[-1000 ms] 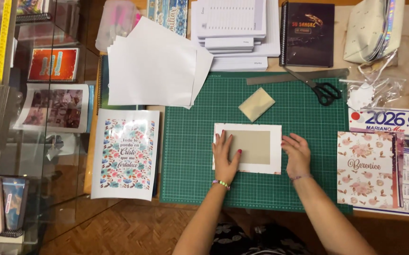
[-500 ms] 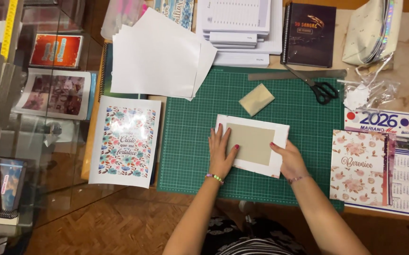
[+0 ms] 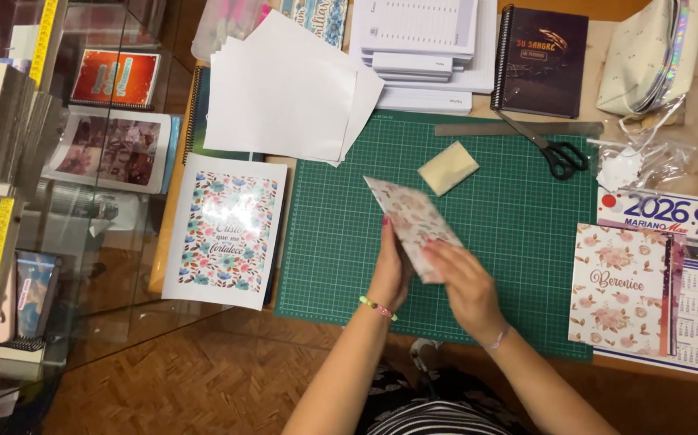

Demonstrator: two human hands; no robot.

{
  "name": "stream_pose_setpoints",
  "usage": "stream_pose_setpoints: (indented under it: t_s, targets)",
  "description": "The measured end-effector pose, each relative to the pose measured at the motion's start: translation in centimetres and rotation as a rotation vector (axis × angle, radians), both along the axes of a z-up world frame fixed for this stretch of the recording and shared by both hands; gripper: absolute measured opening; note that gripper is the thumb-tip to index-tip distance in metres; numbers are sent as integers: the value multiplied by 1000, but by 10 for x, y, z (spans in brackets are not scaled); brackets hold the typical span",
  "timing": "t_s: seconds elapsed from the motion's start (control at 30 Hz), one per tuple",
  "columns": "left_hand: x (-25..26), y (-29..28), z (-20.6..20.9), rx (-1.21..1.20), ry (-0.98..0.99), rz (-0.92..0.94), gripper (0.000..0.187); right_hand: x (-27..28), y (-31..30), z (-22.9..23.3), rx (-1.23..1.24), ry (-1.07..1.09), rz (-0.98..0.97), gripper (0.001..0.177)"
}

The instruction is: Assembling a notebook cover by cutting paper, applying adhesive, and folding it over cardboard.

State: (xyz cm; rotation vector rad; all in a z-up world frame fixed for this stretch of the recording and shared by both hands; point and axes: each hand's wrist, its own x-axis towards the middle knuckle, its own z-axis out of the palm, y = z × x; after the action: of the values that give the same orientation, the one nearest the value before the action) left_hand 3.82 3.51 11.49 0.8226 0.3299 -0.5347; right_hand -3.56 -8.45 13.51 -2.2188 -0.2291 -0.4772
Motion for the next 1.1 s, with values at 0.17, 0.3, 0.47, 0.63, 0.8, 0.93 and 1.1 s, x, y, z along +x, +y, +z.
stream_pose_setpoints:
  t_s: [0.17,0.3,0.47,0.63,0.8,0.93,1.1]
  targets:
    - [2,5,-26,-15,74,48,47,-7,-16,-28,-323,-27,167,43]
    - [-4,-9,-33,102,61,51,33,-4,-29,-26,-399,100,135,68]
    - [0,-43,-62,156,-38,17,36,7,-63,-38,-215,222,-242,62]
    - [23,-80,-116,253,-182,1,32,19,-116,-104,287,616,-616,58]
    - [35,-87,-82,438,-241,7,36,27,-171,-167,683,412,-560,35]
    - [42,-102,-96,508,-251,-3,34,33,-184,-186,681,408,-592,34]
    - [41,-129,-121,612,-307,-61,36,24,-208,-196,655,426,-595,35]
